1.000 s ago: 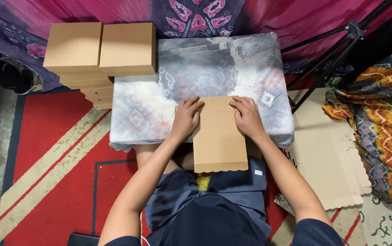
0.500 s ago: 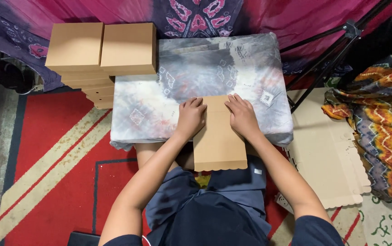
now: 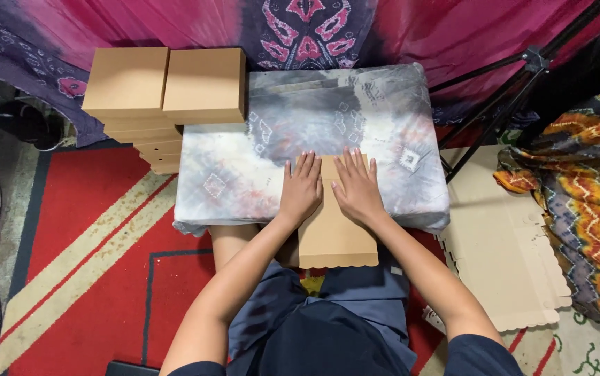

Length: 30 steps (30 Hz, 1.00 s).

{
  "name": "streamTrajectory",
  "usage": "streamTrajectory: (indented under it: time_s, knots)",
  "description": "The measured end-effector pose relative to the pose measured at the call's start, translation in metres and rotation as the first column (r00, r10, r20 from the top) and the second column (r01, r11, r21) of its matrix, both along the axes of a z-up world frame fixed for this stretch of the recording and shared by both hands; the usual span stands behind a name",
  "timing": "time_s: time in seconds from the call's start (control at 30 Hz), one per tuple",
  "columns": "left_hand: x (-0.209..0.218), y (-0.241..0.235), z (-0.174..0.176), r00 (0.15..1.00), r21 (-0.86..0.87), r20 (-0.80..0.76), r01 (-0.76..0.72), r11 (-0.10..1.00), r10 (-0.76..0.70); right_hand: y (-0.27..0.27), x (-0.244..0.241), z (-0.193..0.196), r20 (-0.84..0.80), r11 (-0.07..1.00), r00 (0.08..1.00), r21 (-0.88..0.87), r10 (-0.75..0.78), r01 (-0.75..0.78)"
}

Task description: The person assembles a flat cardboard box by folding and interlocking its flaps. They fold the side panels, tuck the tabs into slots, and close the top to form a finished box, then place it on a stack of similar boxes.

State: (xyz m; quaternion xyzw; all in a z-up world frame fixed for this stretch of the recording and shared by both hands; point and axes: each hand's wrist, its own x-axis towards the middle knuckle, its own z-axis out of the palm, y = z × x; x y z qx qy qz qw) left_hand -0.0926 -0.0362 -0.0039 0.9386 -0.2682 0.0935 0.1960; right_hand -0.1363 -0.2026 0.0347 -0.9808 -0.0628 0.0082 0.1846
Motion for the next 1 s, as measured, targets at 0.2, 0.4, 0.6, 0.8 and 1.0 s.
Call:
streamTrajectory:
  time_s: [0.2,0.4,0.6,0.8,1.0]
  knots:
    - [0.023,0.045,-0.007,1.0,-0.578,0.001,0.025,0.816,-0.03,-0.051,-0.002,-0.03,0.355,0.877,0.914,0.48,-0.195,0.0]
    - [0.029,0.069,0.007,0.968,-0.316,-0.126,0.168,0.934,-0.216,-0.085,-0.004,-0.03,0.198,0.812,0.979,0.579,-0.05,-0.075]
    - [0.051,0.052,0.024,0.903,-0.577,-0.353,-0.006,0.817,-0.243,-0.093,0.021,-0.021,0.08,0.597,0.991,0.802,-0.103,-0.002]
    - [0.105,0.032,-0.019,0.863,-0.521,-0.497,-0.216,0.826,-0.088,-0.077,0.068,-0.019,-0.098,0.605,0.945,0.747,-0.312,0.277]
    - [0.095,0.023,-0.008,0.86,-0.556,-0.51,-0.305,0.773,-0.027,-0.082,0.087,-0.067,0.008,0.536,0.939,0.823,-0.345,0.19]
